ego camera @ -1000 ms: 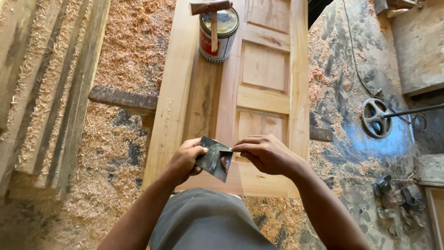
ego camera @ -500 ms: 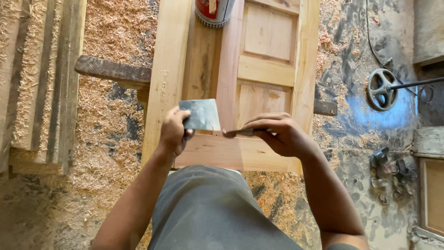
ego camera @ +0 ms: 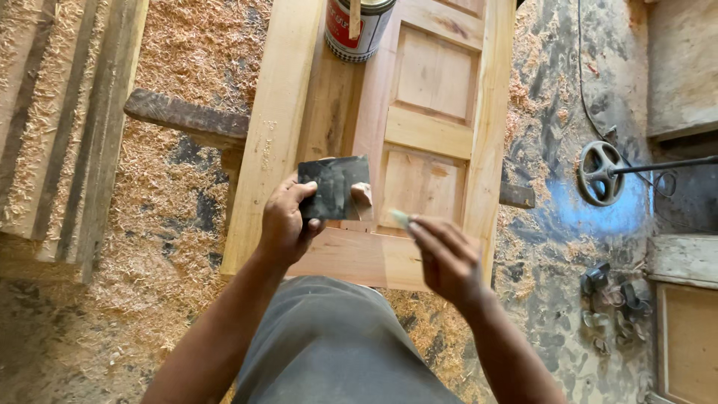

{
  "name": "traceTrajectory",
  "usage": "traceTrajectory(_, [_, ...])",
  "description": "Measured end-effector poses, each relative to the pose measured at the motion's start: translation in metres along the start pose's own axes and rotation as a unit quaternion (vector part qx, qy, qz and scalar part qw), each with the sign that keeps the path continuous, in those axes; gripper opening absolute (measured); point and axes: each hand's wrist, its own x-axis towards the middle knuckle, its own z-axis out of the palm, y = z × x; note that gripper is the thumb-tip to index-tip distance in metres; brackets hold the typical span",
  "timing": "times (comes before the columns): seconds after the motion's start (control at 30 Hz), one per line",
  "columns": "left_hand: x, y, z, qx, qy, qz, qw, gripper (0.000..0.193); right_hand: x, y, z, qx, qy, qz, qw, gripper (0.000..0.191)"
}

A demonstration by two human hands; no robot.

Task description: The person positions a wooden panel door on a workbench, then scoops wood filler from a can with a spreader and presses filler into holes and seams on the door frame, scraping excess off with the spreader across several spots.

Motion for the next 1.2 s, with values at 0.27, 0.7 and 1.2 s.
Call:
traceTrajectory(0.27, [-0.013,0.012,0.018,0.27,-0.077,-0.024,0.96,0.025,0.064,0.007,-0.036,0.116,-0.215,0.052,0.968,0.027])
traceTrajectory(0.7, [-0.008,0.001,-0.005,0.161,0.024,0.029,0.986,0.012,0.061,-0.006,-0.023,0.238,-0.109,0.059,0.963,0.024])
traceTrajectory(1.2, [0.004,-0.019,-0.051,-0.086,0.019,-0.045,0.995,0.018,-0.002,-0.03,0.022,-0.081,-0.092,0.019,0.992,0.028])
